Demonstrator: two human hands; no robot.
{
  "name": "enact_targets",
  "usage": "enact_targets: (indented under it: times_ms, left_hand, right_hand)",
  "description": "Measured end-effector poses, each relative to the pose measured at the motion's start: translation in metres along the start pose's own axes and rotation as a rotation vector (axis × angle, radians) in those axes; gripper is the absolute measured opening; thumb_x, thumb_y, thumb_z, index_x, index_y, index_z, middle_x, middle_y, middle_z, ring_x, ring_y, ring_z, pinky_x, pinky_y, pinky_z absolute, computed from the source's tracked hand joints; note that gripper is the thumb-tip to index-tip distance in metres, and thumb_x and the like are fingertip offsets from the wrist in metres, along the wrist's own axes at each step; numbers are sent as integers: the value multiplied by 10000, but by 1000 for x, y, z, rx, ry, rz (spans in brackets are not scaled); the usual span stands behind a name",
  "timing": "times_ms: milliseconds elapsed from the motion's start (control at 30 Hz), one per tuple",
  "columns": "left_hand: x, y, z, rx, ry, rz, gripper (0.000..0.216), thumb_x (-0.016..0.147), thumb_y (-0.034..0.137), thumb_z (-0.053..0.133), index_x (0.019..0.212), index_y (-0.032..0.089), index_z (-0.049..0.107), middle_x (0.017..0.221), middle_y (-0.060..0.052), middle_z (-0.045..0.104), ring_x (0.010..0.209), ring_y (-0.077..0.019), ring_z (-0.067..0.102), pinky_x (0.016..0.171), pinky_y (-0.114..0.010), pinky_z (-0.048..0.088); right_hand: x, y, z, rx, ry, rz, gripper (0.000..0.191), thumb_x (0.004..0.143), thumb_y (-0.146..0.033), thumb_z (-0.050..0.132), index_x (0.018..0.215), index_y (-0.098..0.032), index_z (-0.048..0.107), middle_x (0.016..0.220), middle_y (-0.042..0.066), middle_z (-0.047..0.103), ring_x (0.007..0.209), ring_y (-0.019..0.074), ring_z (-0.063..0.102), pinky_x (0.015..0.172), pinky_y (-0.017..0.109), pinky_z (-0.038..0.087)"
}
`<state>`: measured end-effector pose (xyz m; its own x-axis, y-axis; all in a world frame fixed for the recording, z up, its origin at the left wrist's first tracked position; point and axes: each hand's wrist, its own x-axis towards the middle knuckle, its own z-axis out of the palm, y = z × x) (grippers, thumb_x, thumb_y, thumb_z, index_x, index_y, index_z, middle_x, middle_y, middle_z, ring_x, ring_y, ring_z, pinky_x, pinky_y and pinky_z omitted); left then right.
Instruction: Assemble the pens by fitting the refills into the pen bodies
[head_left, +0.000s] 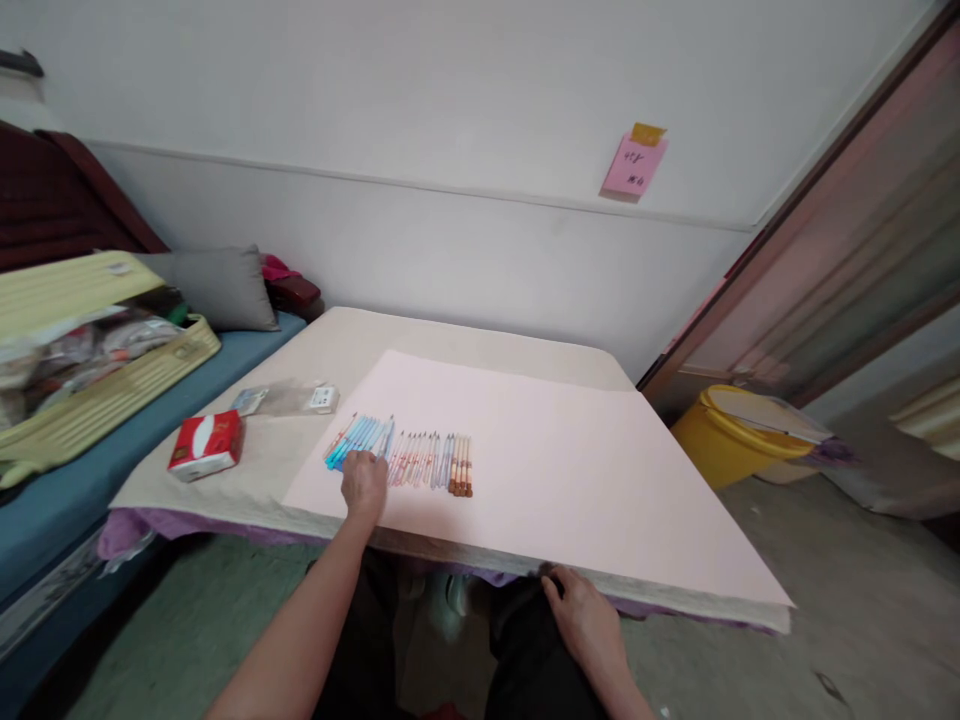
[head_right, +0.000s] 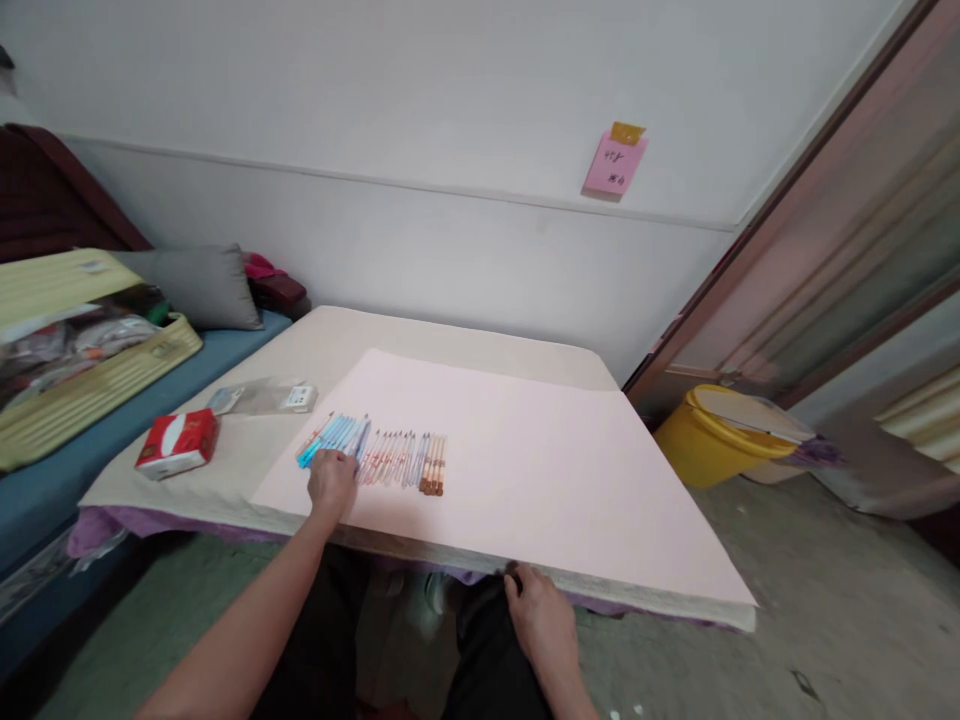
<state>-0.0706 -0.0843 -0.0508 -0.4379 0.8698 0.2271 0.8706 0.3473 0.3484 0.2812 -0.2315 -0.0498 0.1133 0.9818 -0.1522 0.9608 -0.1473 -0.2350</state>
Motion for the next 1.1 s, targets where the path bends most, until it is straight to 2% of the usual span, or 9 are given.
enact_targets:
  times_ms: [300,567,800,967,1100]
  left_hand:
    - [-37,41,19,-4,-67,358,188,840,262,428,790,171,584,876,-90,570,917,-232,507,866,-343,376]
    - [-35,47,29,45,-78,422,225,864,266,405,829,144,591,882,-114,556,909,-252,502,829,-369,362]
    - [-40,54,33,39,-146,554,316,905,375,376,826,174,608,874,-102,559,898,-233,502,796,-352,355]
    - [-40,49,30,58,-177,602,251,893,211,368,890,189,618,908,-111,556,912,-235,495,769,-351,337]
    - [-37,46,28,74,-185,622,248,868,171,391,938,223,624,955,-104,548,922,-238,482,771,-363,323]
  right_hand:
    - [-2,1,1,11,20,-13,318,894,-342,362,948,-214,649,953,68,695,894,202,635,734,270,416]
    - [0,1,2,15,25,-17,306,893,-334,372,943,-215,649,956,63,696,897,204,636,735,273,410]
    - [0,2,2,-2,26,-19,302,898,-334,367,924,-215,643,925,64,695,882,203,637,718,272,409]
    - [0,1,2,-3,22,-13,297,898,-337,372,924,-215,642,930,58,695,885,207,635,720,274,408]
    - [-1,1,1,11,29,-20,293,895,-329,374,929,-215,642,936,58,694,900,208,632,730,275,407]
